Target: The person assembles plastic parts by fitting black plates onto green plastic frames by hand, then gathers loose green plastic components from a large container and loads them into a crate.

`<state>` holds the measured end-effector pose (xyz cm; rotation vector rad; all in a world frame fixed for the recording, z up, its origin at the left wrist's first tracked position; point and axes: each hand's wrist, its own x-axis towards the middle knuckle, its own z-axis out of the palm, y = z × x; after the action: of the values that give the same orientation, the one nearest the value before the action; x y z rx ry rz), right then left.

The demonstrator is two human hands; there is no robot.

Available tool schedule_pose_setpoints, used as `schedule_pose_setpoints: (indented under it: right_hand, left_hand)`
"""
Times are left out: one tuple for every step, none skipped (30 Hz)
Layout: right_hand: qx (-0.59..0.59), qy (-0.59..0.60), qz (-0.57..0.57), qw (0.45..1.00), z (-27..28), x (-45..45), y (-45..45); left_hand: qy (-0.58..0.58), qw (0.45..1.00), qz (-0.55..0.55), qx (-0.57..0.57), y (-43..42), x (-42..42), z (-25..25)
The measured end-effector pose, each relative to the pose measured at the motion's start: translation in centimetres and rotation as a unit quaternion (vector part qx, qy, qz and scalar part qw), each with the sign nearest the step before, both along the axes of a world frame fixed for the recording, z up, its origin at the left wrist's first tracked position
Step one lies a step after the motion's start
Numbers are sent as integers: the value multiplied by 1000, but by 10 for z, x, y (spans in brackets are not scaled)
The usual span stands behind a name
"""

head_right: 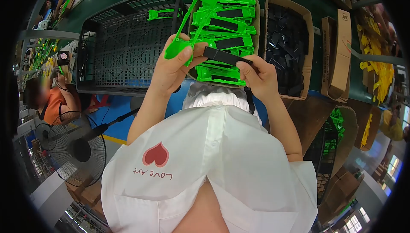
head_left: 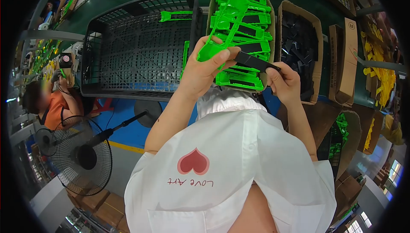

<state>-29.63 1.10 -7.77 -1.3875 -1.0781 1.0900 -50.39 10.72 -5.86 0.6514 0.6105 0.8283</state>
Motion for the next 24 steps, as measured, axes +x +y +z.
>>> schedule_pose_setpoints:
  right_hand:
    - [-8,-12,4,1000,1,-1,0]
    - [-8,-23,12,1000,1,-2,1]
    - [-7,-35,19,999,1,-3,1]
    - [-6,-48,26,999,2,-3,1]
    - [-4,-43,27,999,2,-4,1]
    - [-1,-38,28,999,1,-5,2]
    - [1,-33,29,999,0,-6,2]
    - [-13,-12,20,1000,1,-8,2]
    - [-27,8,12,1000,2,-11,2]
    - [-41,28,3,999,3,-13,2]
    - [-38,47,0,998,3,-16,2]
    - [-35,66,-4,997,3,-19,2]
    - [-33,85,-7,996,3,-21,2]
    - [-34,86,-6,996,2,-23,1]
    - [-35,86,-5,996,1,-24,1]
    - [-36,87,-4,996,1,-26,0]
    - [-36,88,-5,995,1,-27,1]
    - [-37,89,-7,995,1,-29,1]
    - [-37,91,-8,995,2,-31,1]
    - [-45,92,-9,995,3,-33,2]
    - [-54,93,-9,994,4,-34,3]
    - [-62,94,-10,994,5,-35,4]
    - [-66,94,-13,993,7,-36,5]
    - [-71,94,-16,993,9,-38,6]
  left_hand:
    - [15,1000,-4,15,0,2,1]
    - [29,999,-8,31,0,5,1]
    - [60,997,13,43,0,6,-4]
    - [79,994,30,68,-1,8,-6]
    - [98,990,47,94,-2,9,-7]
    - [117,984,63,120,-3,10,-8]
    - [138,969,91,182,-4,12,-10]
    - [159,950,118,244,-6,14,-12]
    - [178,924,144,305,-7,14,-16]
    - [214,865,177,419,-6,13,-22]
    - [245,788,206,526,-1,12,-29]
    - [271,697,233,622,2,12,-29]
    - [251,680,237,647,1,12,-20]
    - [260,660,238,664,2,12,-21]
    - [269,639,238,680,3,11,-24]
    - [277,618,239,696,4,11,-25]
    - [279,621,243,691,4,12,-25]
    - [280,624,247,686,4,12,-25]
    - [282,627,251,682,4,12,-24]
    - [286,612,258,691,5,12,-25]
    - [291,596,265,700,6,12,-25]
    - [295,580,272,709,8,12,-25]
    - [305,564,278,715,9,12,-25]
    - [315,549,284,720,10,12,-26]
